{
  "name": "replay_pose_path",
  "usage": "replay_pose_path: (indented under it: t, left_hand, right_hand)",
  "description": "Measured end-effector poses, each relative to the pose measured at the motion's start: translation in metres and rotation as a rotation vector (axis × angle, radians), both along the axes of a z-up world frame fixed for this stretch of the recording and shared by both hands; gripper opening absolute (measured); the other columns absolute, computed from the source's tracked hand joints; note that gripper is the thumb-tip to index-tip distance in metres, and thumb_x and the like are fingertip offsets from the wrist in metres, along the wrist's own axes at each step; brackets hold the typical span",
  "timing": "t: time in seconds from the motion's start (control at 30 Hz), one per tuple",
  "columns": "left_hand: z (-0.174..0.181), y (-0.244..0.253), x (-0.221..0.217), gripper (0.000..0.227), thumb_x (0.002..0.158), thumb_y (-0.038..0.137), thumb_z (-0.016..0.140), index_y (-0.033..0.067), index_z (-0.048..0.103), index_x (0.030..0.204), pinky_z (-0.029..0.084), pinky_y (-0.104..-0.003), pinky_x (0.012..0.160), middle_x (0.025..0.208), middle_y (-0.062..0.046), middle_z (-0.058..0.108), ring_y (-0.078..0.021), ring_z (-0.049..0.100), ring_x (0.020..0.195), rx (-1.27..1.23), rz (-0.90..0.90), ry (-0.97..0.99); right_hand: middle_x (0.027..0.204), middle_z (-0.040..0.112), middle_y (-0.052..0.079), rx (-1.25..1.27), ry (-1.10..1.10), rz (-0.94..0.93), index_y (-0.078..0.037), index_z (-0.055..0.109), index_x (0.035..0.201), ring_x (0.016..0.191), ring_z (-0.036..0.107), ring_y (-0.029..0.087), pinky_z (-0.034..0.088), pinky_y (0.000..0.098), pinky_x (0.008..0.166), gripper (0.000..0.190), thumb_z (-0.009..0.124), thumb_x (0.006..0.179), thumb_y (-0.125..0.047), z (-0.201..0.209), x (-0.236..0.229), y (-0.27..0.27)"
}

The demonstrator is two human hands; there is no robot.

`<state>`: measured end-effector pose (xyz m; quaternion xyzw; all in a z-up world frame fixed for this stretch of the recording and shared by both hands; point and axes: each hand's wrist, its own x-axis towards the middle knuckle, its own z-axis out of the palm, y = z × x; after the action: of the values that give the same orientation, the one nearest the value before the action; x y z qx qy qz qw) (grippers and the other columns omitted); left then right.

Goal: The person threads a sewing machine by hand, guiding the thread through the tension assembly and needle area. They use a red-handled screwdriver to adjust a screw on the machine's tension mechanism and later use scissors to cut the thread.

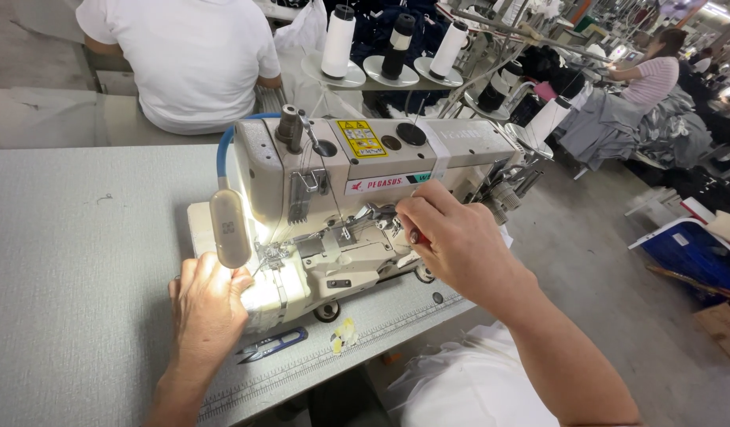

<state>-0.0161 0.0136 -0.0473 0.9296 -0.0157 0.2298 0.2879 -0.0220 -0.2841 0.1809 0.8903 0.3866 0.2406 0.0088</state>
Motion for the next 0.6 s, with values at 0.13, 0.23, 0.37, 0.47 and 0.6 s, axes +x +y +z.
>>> replay_pose_path:
  t: [0.13,0.23,0.37,0.47,0.6]
  left_hand:
    - [-0.004,0.0,0.002,0.017,0.093,0.028,0.065,0.0109,0.063,0.091,0.041,-0.046,0.081,0.101,-0.002,0.063,-0.0292,0.055,0.104,0.013,0.008,-0.021]
    - [-0.005,0.0,0.002,0.019,0.092,0.029,0.066,0.0101,0.062,0.09,0.042,-0.047,0.081,0.1,-0.002,0.062,-0.0298,0.055,0.104,0.022,0.013,-0.026]
    - [-0.004,-0.001,0.002,0.017,0.092,0.028,0.064,0.011,0.063,0.091,0.042,-0.048,0.082,0.101,-0.002,0.063,-0.0306,0.055,0.104,0.012,0.015,-0.031]
    - [-0.001,-0.001,0.001,0.016,0.092,0.028,0.063,0.0119,0.063,0.091,0.042,-0.048,0.082,0.101,-0.002,0.062,-0.031,0.055,0.104,0.008,0.013,-0.024]
    - [-0.004,-0.001,0.002,0.017,0.092,0.028,0.063,0.0109,0.062,0.091,0.042,-0.048,0.081,0.1,-0.002,0.062,-0.0306,0.055,0.103,0.012,0.018,-0.022]
  right_hand:
    - [0.095,0.051,0.003,0.049,0.05,0.016,-0.005,0.054,0.095,0.063,0.044,0.012,0.035,0.0232,0.043,0.03,0.063,0.079,0.019,0.009,-0.003,0.003]
    - [0.096,0.053,0.004,0.125,0.124,0.043,-0.005,0.053,0.096,0.066,0.044,0.013,0.035,0.0251,0.048,0.036,0.056,0.075,0.024,0.012,-0.003,0.003]
    - [0.09,0.054,0.004,0.209,0.173,0.075,-0.004,0.058,0.099,0.065,0.045,0.014,0.039,0.0239,0.051,0.034,0.055,0.08,0.023,0.017,-0.003,0.004]
    - [0.086,0.05,0.003,0.243,0.21,0.063,-0.005,0.056,0.095,0.063,0.041,0.014,0.035,0.0242,0.051,0.034,0.05,0.078,0.024,0.02,-0.001,0.004]
    - [0.085,0.05,0.002,0.224,0.25,0.009,-0.007,0.052,0.091,0.06,0.04,0.012,0.031,0.0241,0.05,0.037,0.045,0.073,0.024,0.019,0.001,0.0]
